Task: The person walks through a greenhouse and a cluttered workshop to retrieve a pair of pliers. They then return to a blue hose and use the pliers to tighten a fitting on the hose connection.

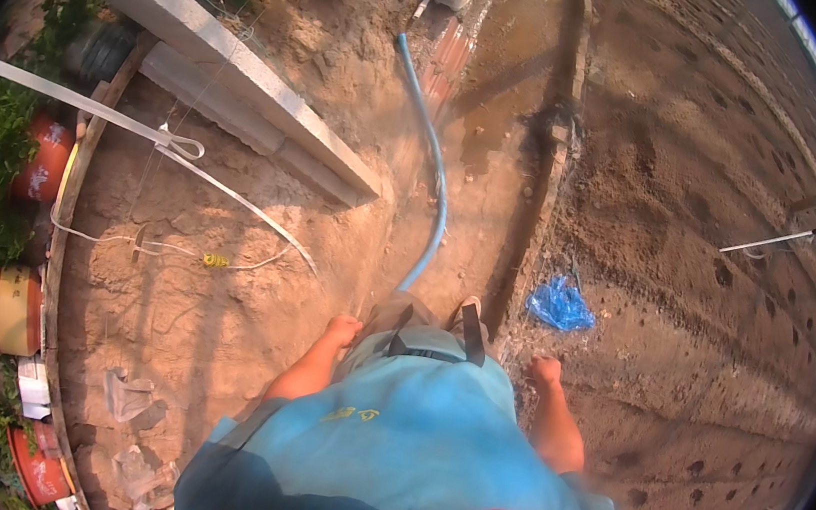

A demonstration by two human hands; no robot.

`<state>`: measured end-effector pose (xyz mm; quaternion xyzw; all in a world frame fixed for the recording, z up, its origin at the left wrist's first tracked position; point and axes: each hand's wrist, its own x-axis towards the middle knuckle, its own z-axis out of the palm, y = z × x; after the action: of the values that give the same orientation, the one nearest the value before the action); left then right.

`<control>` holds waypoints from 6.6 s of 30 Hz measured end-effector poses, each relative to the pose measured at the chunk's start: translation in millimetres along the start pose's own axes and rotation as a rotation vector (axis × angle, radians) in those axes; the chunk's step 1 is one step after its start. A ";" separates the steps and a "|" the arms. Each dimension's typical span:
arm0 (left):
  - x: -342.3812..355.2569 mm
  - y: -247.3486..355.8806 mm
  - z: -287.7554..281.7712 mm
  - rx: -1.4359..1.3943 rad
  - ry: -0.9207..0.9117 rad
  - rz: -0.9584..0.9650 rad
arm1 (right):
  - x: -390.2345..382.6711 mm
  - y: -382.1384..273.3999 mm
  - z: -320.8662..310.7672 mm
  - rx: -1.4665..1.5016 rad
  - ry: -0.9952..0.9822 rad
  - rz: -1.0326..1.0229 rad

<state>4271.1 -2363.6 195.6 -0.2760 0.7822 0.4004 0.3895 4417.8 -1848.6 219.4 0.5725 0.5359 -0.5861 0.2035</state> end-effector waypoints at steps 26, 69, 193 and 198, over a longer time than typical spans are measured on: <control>255.4 485.3 32.2 -0.229 -0.012 0.111 | 183.8 -420.9 25.1 -0.121 0.058 0.019; 521.3 810.3 -97.1 -0.160 0.329 0.066 | 432.0 -1036.4 237.0 -0.362 -0.157 -0.141; 874.9 1013.0 -159.4 -0.503 -0.211 0.019 | 701.9 -1231.4 838.9 0.439 -1.262 0.042; 876.6 1014.7 -163.4 -0.542 -0.254 -0.006 | 704.3 -1230.3 838.6 0.475 -1.290 0.076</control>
<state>2976.0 -2071.4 -53.4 -0.3200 0.5910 0.6249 0.3973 2805.1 -1885.1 -113.5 0.1568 0.1442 -0.9038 0.3712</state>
